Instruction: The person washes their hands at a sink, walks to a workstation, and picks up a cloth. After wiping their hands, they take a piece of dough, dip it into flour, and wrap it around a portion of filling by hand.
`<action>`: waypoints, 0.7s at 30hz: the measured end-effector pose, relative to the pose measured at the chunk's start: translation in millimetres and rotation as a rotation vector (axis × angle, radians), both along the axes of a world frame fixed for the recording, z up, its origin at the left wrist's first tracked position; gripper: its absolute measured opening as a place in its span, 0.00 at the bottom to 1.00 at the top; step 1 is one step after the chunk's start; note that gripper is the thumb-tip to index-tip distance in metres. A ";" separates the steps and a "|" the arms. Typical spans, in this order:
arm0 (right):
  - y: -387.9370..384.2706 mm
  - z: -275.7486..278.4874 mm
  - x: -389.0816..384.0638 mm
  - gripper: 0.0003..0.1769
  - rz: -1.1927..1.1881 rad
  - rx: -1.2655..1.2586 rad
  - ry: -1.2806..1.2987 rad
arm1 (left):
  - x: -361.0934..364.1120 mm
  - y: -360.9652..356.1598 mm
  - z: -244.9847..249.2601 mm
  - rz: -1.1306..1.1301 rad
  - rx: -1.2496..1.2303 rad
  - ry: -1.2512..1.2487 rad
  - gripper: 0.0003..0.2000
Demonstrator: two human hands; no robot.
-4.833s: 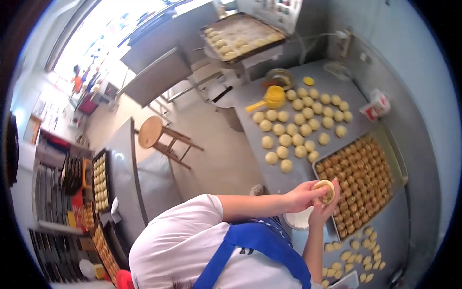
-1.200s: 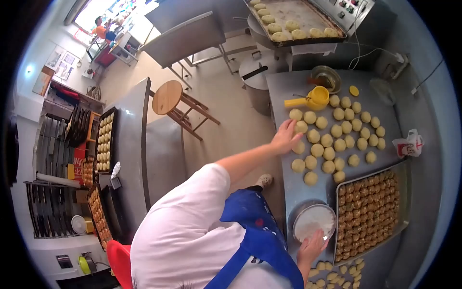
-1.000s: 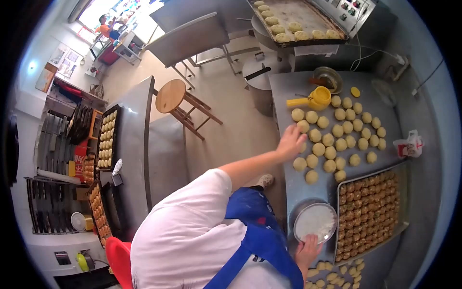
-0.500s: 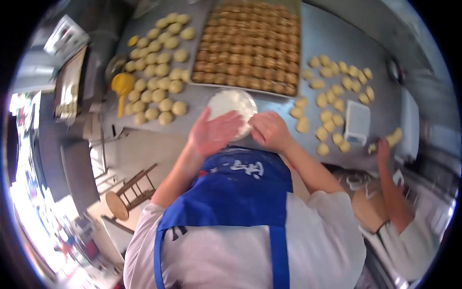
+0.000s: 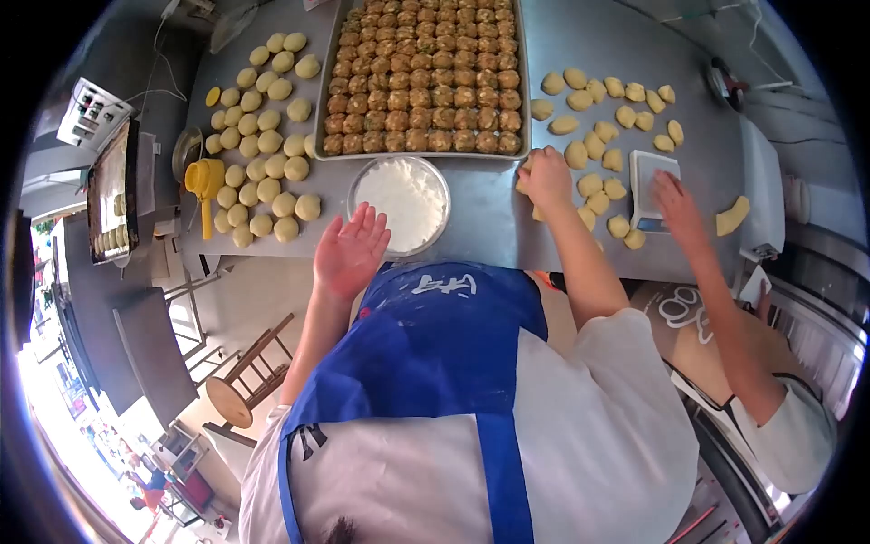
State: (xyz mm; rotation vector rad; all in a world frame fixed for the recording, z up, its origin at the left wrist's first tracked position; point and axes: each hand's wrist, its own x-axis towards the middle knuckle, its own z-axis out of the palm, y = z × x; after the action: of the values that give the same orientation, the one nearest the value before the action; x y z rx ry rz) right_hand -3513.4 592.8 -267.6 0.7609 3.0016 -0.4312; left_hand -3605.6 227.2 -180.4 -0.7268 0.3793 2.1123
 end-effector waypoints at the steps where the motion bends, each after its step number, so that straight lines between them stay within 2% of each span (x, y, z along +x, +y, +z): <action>1: 0.3 -3.9 -0.1 0.30 0.049 0.024 0.035 | 0.0 -1.0 -3.0 0.001 -0.028 -0.025 0.20; 2: 2.8 -8.6 3.9 0.30 0.052 0.024 0.031 | 1.4 -5.6 -6.1 0.004 -0.028 -0.029 0.20; 4: 16.7 -20.1 12.8 0.25 0.131 -0.049 0.232 | 2.9 -12.7 -12.5 -0.045 0.022 -0.060 0.20; 5: 21.3 -23.5 12.5 0.25 0.141 -0.045 0.228 | 1.7 -14.2 -11.8 -0.035 0.028 -0.063 0.20; 7: 23.1 -32.9 14.4 0.24 -0.619 -0.442 0.630 | 0.6 -23.5 -7.8 -0.015 -0.047 0.012 0.19; 8: 17.4 -29.1 9.3 0.24 -0.608 -0.445 0.627 | -1.3 -27.5 -6.6 -0.003 -0.046 0.012 0.19; 10: -14.1 1.6 -8.5 0.23 -0.591 -0.264 1.050 | -6.3 -37.7 -3.5 0.032 -0.151 0.014 0.19; 11: -38.6 19.7 -16.3 0.22 -0.341 -0.311 0.937 | -8.4 -44.0 -8.4 0.058 -0.161 0.020 0.19; 13: -95.9 56.5 -27.6 0.21 0.194 -0.328 0.638 | -11.0 -56.7 -26.8 0.076 0.059 0.008 0.18; 14: -120.5 54.8 -36.0 0.20 0.420 -0.359 0.573 | -12.5 -59.8 -29.8 0.074 0.085 -0.005 0.18; 15: -140.5 46.6 -40.3 0.19 0.538 -0.365 0.401 | -13.8 -59.3 -25.2 0.098 0.079 0.007 0.18; 17: -162.3 22.2 -51.3 0.18 0.654 -0.351 0.347 | -16.7 -59.7 -17.1 0.065 -0.064 -0.021 0.18; 19: -167.6 9.3 -54.7 0.21 0.744 -0.256 0.232 | -16.2 -65.9 -17.0 0.064 -0.078 -0.007 0.19; 20: -172.1 19.7 -54.5 0.21 0.742 -0.251 0.232 | -14.5 -68.1 -19.5 0.071 -0.114 0.008 0.19; 21: -182.7 42.8 -57.8 0.18 0.627 -0.383 0.324 | -17.5 -69.2 -21.8 0.084 -0.149 0.028 0.19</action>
State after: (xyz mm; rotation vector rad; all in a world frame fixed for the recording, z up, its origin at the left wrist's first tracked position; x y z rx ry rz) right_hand -3571.2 410.1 -224.9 -0.2996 3.0440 -1.1147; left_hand -3623.1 158.0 -202.2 -0.8120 0.5348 2.1926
